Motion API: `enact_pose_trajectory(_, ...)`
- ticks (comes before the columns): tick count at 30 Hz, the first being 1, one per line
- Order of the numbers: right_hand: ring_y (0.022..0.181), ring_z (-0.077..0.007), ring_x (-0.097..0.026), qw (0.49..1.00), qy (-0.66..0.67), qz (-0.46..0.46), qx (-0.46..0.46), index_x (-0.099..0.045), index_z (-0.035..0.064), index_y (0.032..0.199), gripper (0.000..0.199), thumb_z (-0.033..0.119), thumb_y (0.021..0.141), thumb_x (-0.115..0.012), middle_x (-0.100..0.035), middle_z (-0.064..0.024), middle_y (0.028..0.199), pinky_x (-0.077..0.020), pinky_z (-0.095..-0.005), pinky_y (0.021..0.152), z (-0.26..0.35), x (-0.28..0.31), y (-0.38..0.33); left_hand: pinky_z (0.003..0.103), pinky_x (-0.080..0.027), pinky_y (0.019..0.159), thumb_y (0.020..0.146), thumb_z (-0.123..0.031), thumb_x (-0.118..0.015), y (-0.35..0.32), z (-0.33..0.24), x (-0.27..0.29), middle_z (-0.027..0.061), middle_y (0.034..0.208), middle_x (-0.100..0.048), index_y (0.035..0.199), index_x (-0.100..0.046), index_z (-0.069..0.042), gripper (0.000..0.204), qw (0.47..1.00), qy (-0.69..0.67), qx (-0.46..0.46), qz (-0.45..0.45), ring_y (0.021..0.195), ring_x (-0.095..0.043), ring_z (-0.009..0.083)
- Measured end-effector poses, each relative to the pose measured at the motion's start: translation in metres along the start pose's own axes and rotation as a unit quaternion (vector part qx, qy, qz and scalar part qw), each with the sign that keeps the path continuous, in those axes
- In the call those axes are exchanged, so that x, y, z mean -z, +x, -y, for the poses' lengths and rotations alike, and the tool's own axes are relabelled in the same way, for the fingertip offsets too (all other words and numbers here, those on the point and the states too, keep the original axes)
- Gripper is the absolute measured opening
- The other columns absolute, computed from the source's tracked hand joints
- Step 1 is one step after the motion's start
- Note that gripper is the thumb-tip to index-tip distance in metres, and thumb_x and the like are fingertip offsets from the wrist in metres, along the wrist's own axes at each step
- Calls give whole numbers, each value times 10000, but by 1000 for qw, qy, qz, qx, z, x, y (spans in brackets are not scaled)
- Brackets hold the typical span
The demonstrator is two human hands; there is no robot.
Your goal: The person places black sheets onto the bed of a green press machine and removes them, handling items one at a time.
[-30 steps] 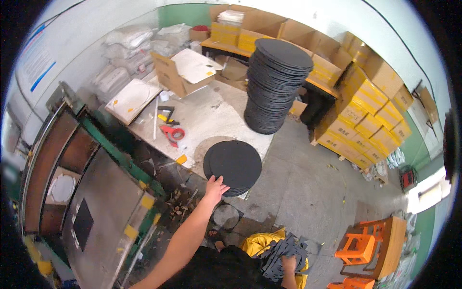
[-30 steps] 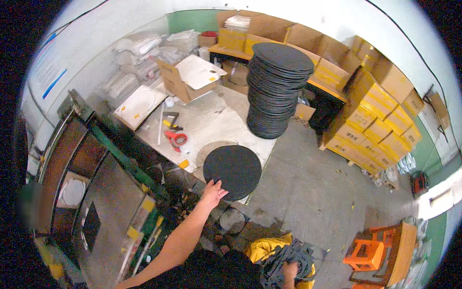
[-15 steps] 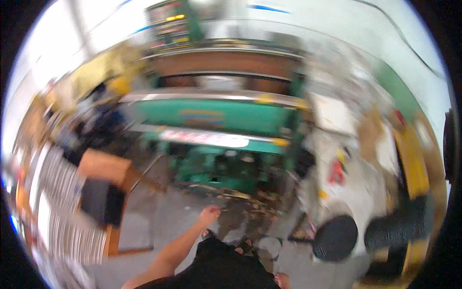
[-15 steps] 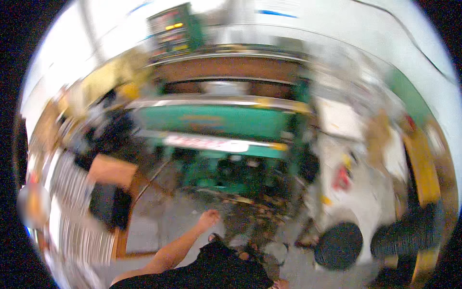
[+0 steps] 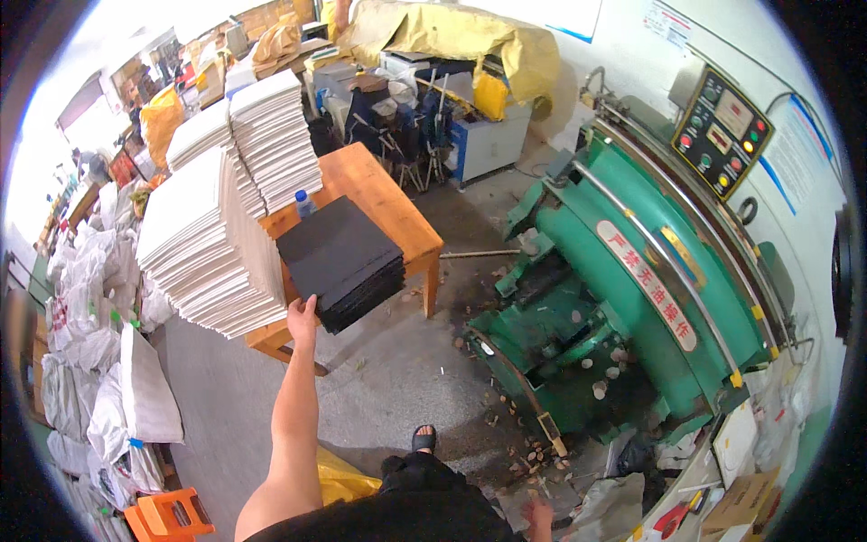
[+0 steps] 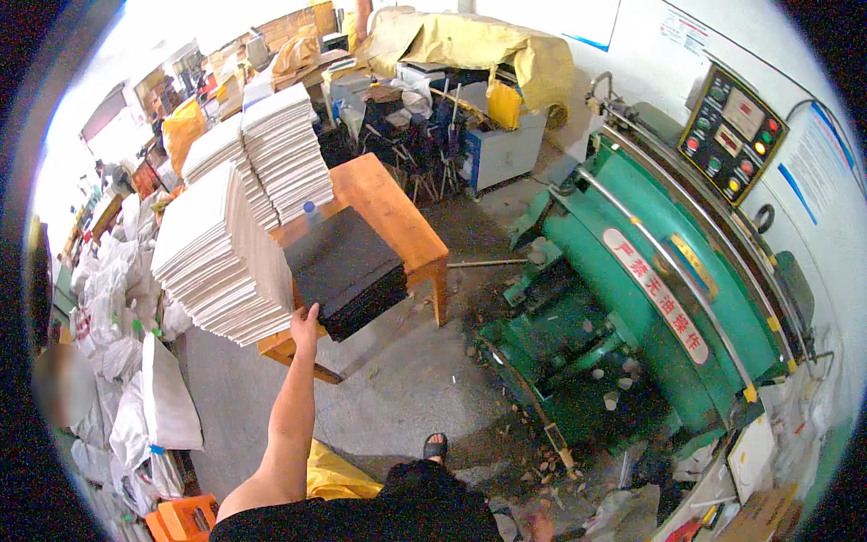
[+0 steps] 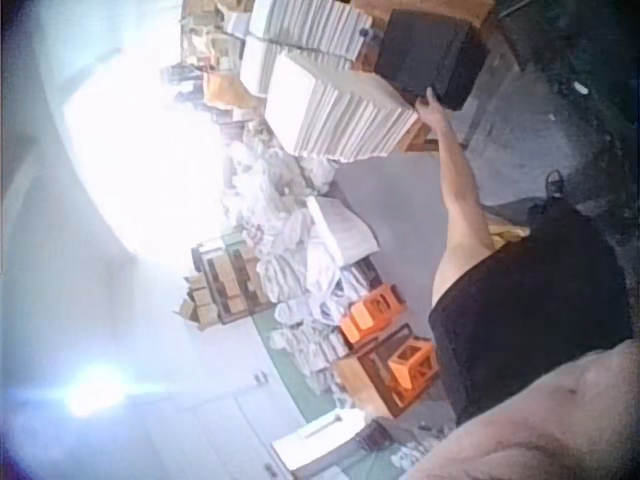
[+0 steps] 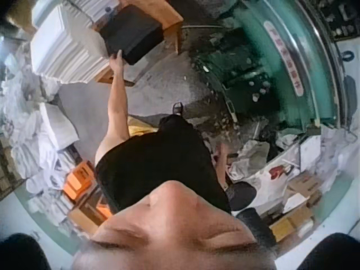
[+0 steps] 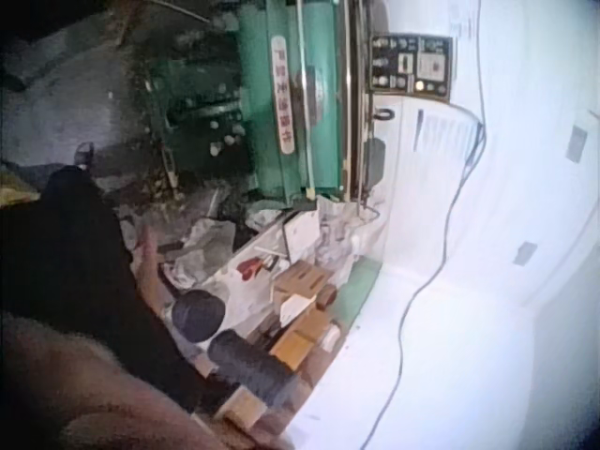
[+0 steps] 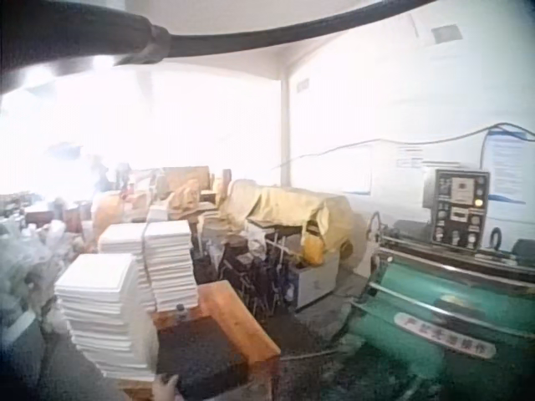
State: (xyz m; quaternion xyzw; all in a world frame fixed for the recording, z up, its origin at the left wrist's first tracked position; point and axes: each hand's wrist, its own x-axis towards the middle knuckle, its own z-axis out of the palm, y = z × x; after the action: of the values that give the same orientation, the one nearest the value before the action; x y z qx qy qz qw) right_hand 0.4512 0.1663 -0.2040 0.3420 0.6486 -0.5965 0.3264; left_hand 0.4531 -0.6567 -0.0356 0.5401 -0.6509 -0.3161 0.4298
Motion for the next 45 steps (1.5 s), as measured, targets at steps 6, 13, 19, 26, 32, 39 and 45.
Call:
enact_pose_trajectory(6, 828, -279, -687, 987, -137, 47, 70, -596, -28, 1080, 323, 240, 901, -625, -676, -174, 957, -569, -388, 663, 111, -151, -69, 252, -449, 605, 839, -223, -744, 39, 29, 11, 14, 795, -618, 1019, -642, 23, 322, 958, -224, 174, 39, 713, -549, 100)
enact_pose_trajectory(13, 826, -299, -686, 995, -86, 14, -48, -612, -5, 1080, 305, 249, 911, -607, -687, -160, 946, -560, -404, 639, -8, -48, -6, 344, -503, 645, 864, -215, -641, -49, -85, 56, 57, 852, -601, 910, -576, -77, 160, 723, -392, 456, 339, 751, -581, 166)
enact_pose_trajectory(19, 788, -282, -680, 989, -88, -49, -112, -622, -1, 1005, 271, 248, 903, -590, -692, -137, 914, -553, -402, 645, -17, -58, -39, 426, -518, 809, 916, -224, -531, 38, 2, 91, 85, 1133, -580, 1183, -526, -69, 309, 817, -400, 313, 273, 1043, -573, 258)
enact_pose_trajectory(26, 778, -262, -673, 981, -187, -42, 41, -646, -5, 992, 306, 280, 891, -604, -697, -117, 912, -544, -383, 695, 69, -123, -70, 384, -364, 1041, 884, -219, -596, -4, -168, 17, 116, 1351, -468, 1493, -266, -84, 706, 836, -451, 210, 231, 1233, -457, 241)
enact_pose_trajectory(32, 880, -213, -650, 909, -200, -102, 352, -637, 68, 1127, 332, 322, 915, -624, -683, -107, 975, -508, -345, 787, 216, -163, -154, 413, -377, 1040, 897, -304, -583, -48, -264, -41, 78, 1377, -470, 1433, -378, -70, 619, 698, -536, 143, 454, 1247, -456, 241)
enact_pose_trajectory(39, 927, -133, -624, 891, 25, -8, 452, -579, 3, 1189, 303, 196, 955, -591, -664, -55, 1029, -507, -286, 809, 359, -138, -205, 401, -459, 961, 820, -149, -662, -160, -305, -58, 66, 1171, -593, 1276, -486, -43, 500, 636, -401, 187, 633, 1087, -569, 228)
enact_pose_trajectory(45, 1121, -263, -578, 919, 181, -86, 339, -503, -67, 1226, 479, 255, 900, -645, -573, -174, 1205, -502, -373, 907, 456, -81, -80, 414, -442, 983, 863, -80, -577, -254, -239, -49, 109, 1270, -554, 1307, -455, -18, 465, 564, -298, 343, 690, 1130, -554, 266)
